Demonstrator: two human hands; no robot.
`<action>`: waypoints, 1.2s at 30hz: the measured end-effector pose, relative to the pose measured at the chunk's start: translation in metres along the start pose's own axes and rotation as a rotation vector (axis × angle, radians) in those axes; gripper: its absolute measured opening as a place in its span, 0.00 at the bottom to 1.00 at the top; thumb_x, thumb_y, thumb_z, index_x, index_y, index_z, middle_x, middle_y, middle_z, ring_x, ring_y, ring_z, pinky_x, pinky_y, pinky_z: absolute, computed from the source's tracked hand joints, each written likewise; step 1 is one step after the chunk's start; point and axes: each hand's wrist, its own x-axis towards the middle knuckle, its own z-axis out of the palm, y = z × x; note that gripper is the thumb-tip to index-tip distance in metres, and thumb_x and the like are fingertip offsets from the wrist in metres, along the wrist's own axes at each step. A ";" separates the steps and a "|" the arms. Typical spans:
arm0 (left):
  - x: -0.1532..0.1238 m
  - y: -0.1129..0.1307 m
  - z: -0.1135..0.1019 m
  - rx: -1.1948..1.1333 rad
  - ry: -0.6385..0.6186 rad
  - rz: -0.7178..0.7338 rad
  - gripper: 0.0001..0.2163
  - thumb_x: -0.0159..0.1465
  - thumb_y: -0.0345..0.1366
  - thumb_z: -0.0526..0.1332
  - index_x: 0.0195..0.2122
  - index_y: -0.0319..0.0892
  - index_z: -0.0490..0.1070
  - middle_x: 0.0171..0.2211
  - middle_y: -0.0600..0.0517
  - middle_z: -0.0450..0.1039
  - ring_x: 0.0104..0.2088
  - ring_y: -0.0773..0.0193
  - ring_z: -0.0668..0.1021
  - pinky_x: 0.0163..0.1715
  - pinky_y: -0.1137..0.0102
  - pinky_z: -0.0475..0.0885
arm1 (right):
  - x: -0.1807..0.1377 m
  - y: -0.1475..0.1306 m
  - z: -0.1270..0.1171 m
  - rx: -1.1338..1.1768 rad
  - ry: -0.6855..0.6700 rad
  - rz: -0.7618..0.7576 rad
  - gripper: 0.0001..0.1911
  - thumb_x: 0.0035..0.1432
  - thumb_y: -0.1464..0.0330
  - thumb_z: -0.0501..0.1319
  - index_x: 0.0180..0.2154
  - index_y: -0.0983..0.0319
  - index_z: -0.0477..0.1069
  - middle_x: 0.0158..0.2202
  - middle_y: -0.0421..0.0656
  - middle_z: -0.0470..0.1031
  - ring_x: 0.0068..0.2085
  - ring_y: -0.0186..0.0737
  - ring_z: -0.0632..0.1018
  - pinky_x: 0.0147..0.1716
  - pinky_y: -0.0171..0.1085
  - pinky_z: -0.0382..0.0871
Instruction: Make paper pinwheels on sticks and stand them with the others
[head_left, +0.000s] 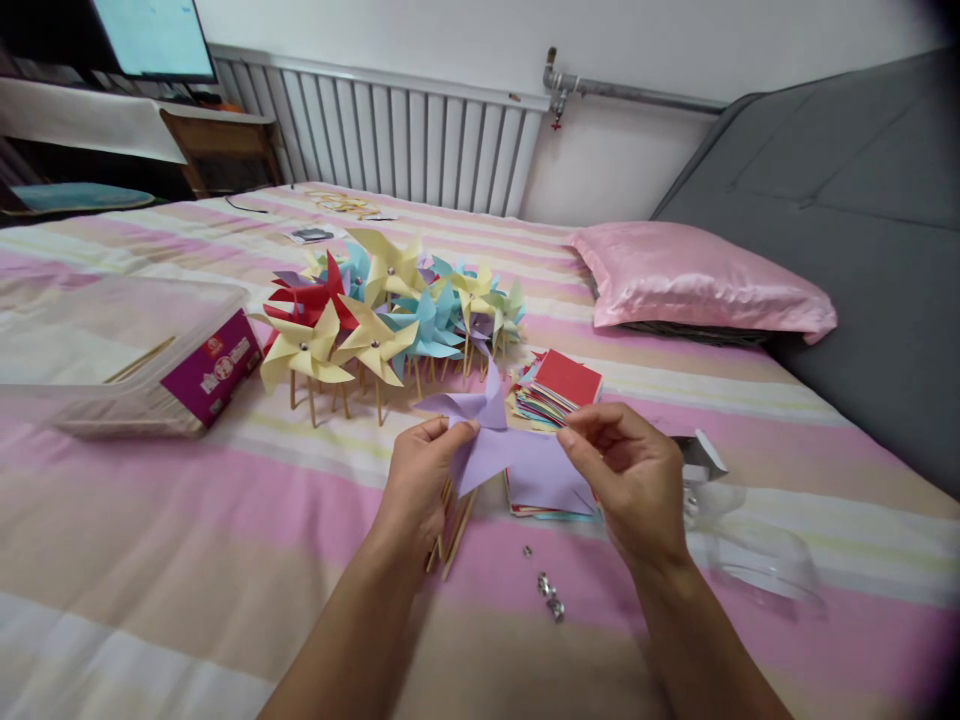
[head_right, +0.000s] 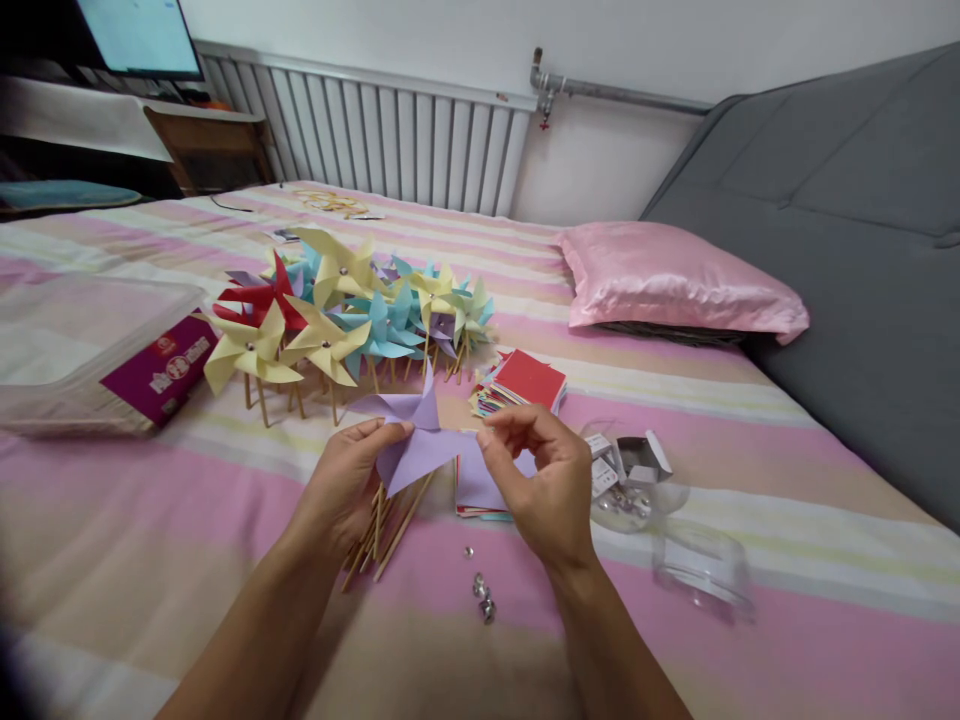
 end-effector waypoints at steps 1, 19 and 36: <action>0.000 0.002 0.000 -0.026 0.014 0.007 0.06 0.43 0.31 0.67 0.22 0.36 0.71 0.17 0.54 0.70 0.19 0.68 0.72 0.21 0.74 0.65 | -0.001 -0.002 0.000 -0.025 -0.057 -0.033 0.03 0.52 0.72 0.62 0.32 0.59 0.72 0.25 0.37 0.70 0.25 0.30 0.70 0.26 0.31 0.65; -0.005 -0.003 0.007 -0.131 -0.044 0.026 0.06 0.45 0.29 0.67 0.19 0.36 0.69 0.18 0.54 0.69 0.20 0.71 0.69 0.22 0.75 0.64 | -0.013 0.005 0.025 -0.054 -0.353 0.060 0.05 0.53 0.65 0.64 0.29 0.61 0.76 0.25 0.39 0.77 0.23 0.33 0.76 0.24 0.31 0.71; -0.008 -0.013 0.011 0.056 -0.018 0.119 0.07 0.46 0.36 0.67 0.20 0.37 0.72 0.19 0.54 0.70 0.22 0.68 0.71 0.25 0.73 0.64 | -0.011 0.011 0.031 -0.139 0.002 0.120 0.08 0.52 0.63 0.63 0.27 0.61 0.75 0.48 0.49 0.70 0.47 0.45 0.73 0.28 0.33 0.71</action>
